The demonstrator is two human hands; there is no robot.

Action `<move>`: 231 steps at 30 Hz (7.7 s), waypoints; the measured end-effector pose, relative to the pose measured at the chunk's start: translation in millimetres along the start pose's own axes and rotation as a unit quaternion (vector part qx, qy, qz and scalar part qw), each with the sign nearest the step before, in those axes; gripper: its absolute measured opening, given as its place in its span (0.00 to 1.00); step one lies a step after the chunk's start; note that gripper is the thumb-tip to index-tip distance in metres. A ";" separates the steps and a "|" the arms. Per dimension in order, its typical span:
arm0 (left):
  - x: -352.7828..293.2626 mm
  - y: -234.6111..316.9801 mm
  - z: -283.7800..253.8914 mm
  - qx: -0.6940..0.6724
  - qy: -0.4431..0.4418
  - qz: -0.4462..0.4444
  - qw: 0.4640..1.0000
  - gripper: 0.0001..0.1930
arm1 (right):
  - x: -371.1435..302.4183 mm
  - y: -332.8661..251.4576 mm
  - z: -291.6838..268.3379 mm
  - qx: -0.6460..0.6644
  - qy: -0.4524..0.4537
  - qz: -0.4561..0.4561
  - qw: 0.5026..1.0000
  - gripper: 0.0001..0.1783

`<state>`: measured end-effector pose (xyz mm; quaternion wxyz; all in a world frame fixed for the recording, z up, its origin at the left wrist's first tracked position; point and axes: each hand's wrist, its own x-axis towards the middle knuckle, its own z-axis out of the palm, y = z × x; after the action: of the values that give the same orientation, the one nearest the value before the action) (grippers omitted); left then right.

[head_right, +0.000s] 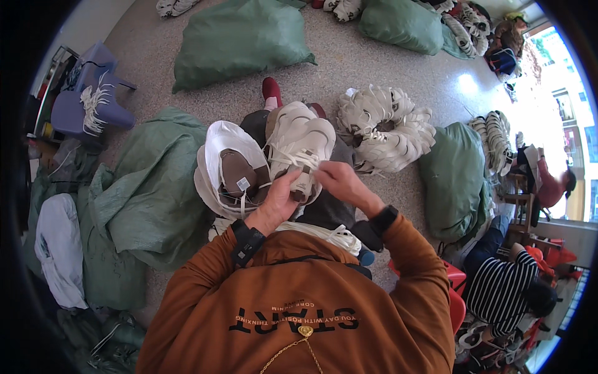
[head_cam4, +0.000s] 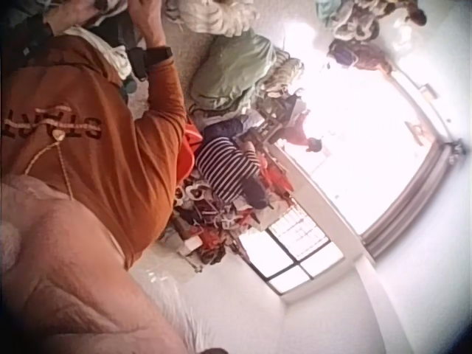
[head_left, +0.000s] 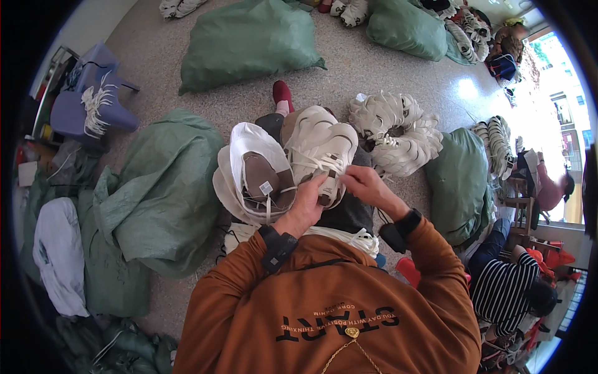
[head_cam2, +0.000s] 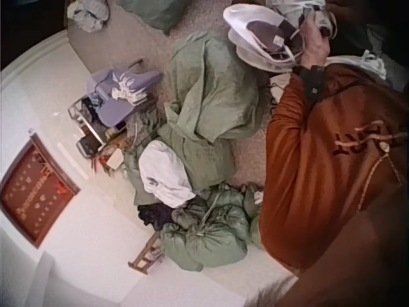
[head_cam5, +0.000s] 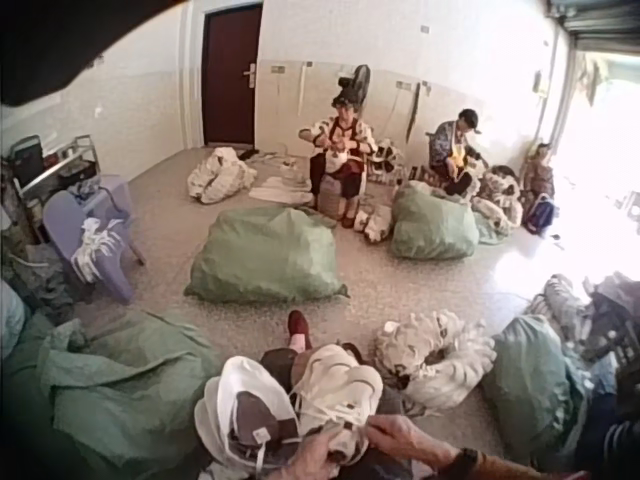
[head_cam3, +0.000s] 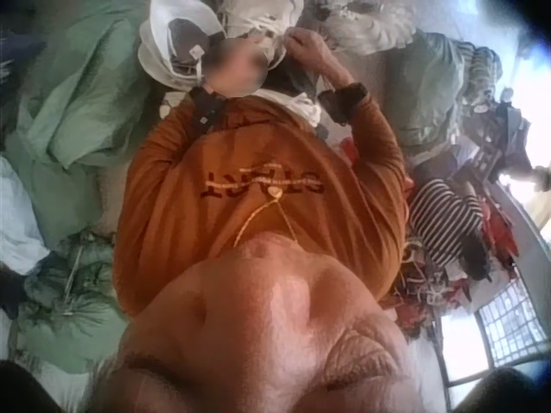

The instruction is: The person is sitting on the floor in a workshop environment, lacing a pair of white shoes. They thread the laces through the eyelets, pull them tight, and tie them into a knot. The person handles the shoes and laces by hand throughout the process.

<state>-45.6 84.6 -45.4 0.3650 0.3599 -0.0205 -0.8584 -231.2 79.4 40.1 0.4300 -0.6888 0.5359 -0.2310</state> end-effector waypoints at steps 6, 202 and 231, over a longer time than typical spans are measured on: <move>-17.2 5.5 19.7 -0.012 0.016 -0.011 1.000 0.17 | -128.9 126.5 -87.2 -0.342 -0.055 0.206 0.915 0.12; -57.0 306.3 -2.4 0.878 0.033 0.384 0.286 0.11 | -75.8 22.4 -43.4 0.667 0.136 -0.071 0.729 0.17; -14.9 95.3 25.1 0.677 -0.027 0.300 0.671 0.05 | -111.9 89.5 -39.1 0.523 0.277 0.209 0.779 0.06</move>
<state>3.9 18.6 10.6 0.2582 0.4591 -0.7132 -0.4625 -345.6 165.7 1.4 0.5951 -0.1354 0.5597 -0.5606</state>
